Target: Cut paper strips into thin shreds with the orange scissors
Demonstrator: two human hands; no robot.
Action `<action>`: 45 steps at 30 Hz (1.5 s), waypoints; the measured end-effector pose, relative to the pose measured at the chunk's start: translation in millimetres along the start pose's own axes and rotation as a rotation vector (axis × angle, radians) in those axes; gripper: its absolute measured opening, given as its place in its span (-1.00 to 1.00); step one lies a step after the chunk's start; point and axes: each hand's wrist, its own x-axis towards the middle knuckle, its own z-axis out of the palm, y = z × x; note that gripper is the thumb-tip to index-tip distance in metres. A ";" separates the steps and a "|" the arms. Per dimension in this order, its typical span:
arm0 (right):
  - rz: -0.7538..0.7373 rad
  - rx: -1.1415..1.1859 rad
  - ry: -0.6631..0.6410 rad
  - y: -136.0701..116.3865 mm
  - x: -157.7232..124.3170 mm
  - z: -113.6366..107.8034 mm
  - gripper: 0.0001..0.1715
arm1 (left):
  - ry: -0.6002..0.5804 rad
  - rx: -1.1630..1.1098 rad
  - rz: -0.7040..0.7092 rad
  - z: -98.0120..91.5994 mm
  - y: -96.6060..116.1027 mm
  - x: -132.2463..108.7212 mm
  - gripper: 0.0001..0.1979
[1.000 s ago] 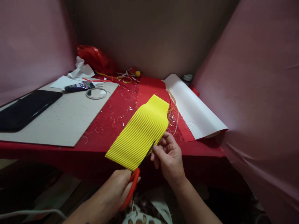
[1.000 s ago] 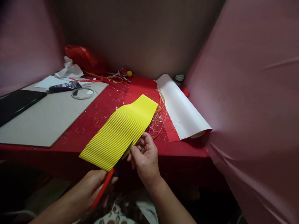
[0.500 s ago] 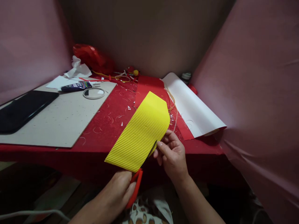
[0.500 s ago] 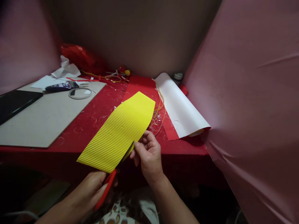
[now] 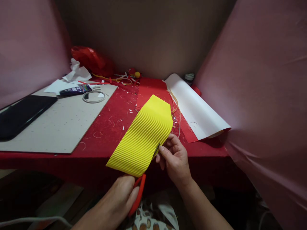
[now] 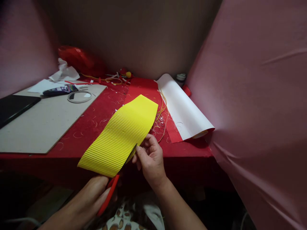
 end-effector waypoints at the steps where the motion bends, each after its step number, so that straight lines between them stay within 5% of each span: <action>1: 0.003 -0.001 -0.004 -0.1 0.0 0.0 -0.79 | -0.008 0.012 0.008 -0.7 0.8 -0.2 -0.81; 14: -0.004 0.027 -0.010 2.5 -5.5 1.0 -0.78 | 0.006 -0.086 0.069 -11.9 20.9 4.6 -0.83; 26: -0.004 0.043 -0.018 4.7 -5.1 1.3 -0.82 | 0.097 -0.028 0.103 -6.0 7.4 11.5 -0.87; 35: -0.005 0.020 0.085 1.4 -1.3 0.1 -0.83 | 0.058 0.001 0.159 -12.7 12.1 6.1 -0.78; 45: -0.024 0.004 0.008 8.1 -6.7 -3.6 -0.76 | 0.041 0.025 0.201 -9.5 10.7 1.8 -0.74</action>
